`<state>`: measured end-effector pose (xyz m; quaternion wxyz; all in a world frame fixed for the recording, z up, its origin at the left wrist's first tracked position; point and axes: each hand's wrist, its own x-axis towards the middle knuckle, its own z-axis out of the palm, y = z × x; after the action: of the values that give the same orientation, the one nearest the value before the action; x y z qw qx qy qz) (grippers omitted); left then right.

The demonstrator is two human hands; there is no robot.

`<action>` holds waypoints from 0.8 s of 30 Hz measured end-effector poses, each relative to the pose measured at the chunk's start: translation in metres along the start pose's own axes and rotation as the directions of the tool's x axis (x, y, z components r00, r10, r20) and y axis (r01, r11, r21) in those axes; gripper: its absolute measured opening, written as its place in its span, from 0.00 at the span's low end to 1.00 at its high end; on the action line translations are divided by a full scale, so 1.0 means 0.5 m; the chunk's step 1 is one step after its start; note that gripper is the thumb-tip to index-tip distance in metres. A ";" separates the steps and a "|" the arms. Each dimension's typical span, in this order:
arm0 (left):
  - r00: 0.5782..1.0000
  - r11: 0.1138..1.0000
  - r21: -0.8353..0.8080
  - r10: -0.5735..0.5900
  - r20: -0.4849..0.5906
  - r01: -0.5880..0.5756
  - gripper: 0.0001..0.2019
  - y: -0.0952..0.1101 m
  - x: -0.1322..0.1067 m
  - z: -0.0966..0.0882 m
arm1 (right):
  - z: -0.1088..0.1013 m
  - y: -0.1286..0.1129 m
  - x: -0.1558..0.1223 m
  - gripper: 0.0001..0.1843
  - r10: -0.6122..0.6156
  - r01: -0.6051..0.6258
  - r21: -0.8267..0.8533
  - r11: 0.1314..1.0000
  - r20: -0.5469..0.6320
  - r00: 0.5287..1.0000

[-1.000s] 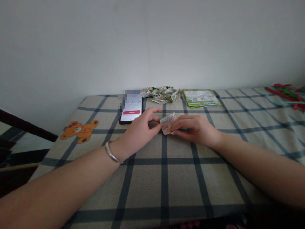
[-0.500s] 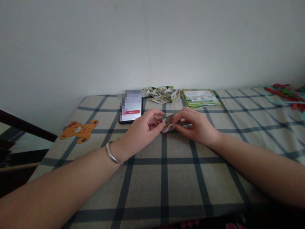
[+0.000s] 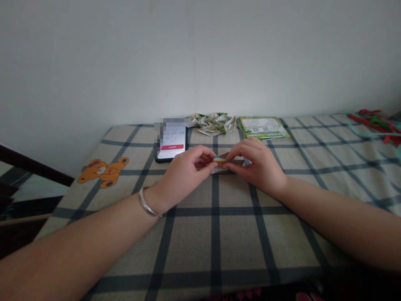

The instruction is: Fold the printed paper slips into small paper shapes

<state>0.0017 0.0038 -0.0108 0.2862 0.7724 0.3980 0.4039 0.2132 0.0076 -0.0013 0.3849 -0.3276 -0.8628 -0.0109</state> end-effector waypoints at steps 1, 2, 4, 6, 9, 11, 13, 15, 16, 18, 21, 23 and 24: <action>1.000 1.000 -0.009 -0.003 -0.004 0.003 0.06 0.001 0.000 0.000 | -0.002 0.000 0.000 0.06 -0.010 0.010 -0.023 1.000 -0.028 1.000; 1.000 1.000 -0.023 -0.009 -0.007 0.008 0.06 0.001 0.000 0.000 | -0.003 -0.001 0.000 0.07 -0.014 0.012 -0.040 0.999 -0.058 0.998; 1.000 0.999 -0.047 -0.026 -0.016 0.026 0.06 0.001 0.000 0.000 | -0.007 -0.001 -0.002 0.11 0.000 -0.002 -0.032 0.999 -0.087 0.996; 0.999 0.997 -0.065 -0.045 -0.021 0.043 0.06 0.000 0.000 0.001 | -0.008 0.000 -0.005 0.14 0.033 -0.031 0.036 0.999 -0.045 0.998; 0.998 0.995 -0.084 -0.065 -0.022 0.063 0.06 -0.001 0.001 0.001 | -0.005 0.005 -0.009 0.14 0.126 -0.128 0.107 0.986 0.023 0.992; 0.997 0.993 -0.098 -0.075 -0.023 0.073 0.06 -0.002 0.002 0.002 | 0.000 0.008 -0.011 0.13 0.196 -0.199 0.124 0.972 0.033 0.980; 0.997 0.991 -0.114 -0.079 -0.025 0.075 0.07 -0.003 0.003 0.004 | 0.004 0.009 -0.011 0.11 0.243 -0.245 0.139 0.959 0.032 0.970; 0.997 0.989 -0.134 -0.076 -0.034 0.070 0.07 -0.004 0.003 0.005 | 0.006 0.009 -0.011 0.10 0.270 -0.272 0.152 0.950 0.034 0.962; 0.996 0.987 -0.145 -0.078 -0.034 0.072 0.07 -0.004 0.003 0.005 | 0.006 0.009 -0.011 0.09 0.279 -0.281 0.161 0.946 0.037 0.960; 0.996 0.983 -0.165 -0.087 -0.036 0.080 0.08 -0.004 0.002 0.005 | 0.006 0.009 -0.012 0.09 0.295 -0.298 0.190 0.936 0.044 0.955; 0.995 0.980 -0.180 -0.092 -0.041 0.083 0.08 -0.006 0.002 0.004 | 0.008 0.011 -0.016 0.08 0.325 -0.328 0.254 0.910 0.054 0.944; 0.994 0.980 -0.178 -0.095 -0.044 0.086 0.07 -0.009 0.002 0.004 | 0.011 0.014 -0.019 0.08 0.342 -0.342 0.286 0.895 0.054 0.938; 0.994 0.980 -0.178 -0.100 -0.044 0.090 0.07 -0.011 0.002 0.004 | 0.013 0.016 -0.019 0.08 0.348 -0.347 0.296 0.890 0.052 0.936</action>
<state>0.0017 0.0071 -0.0156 0.3615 0.7133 0.4047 0.4436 0.2182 0.0100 -0.0142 0.4270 -0.4141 -0.7813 0.1891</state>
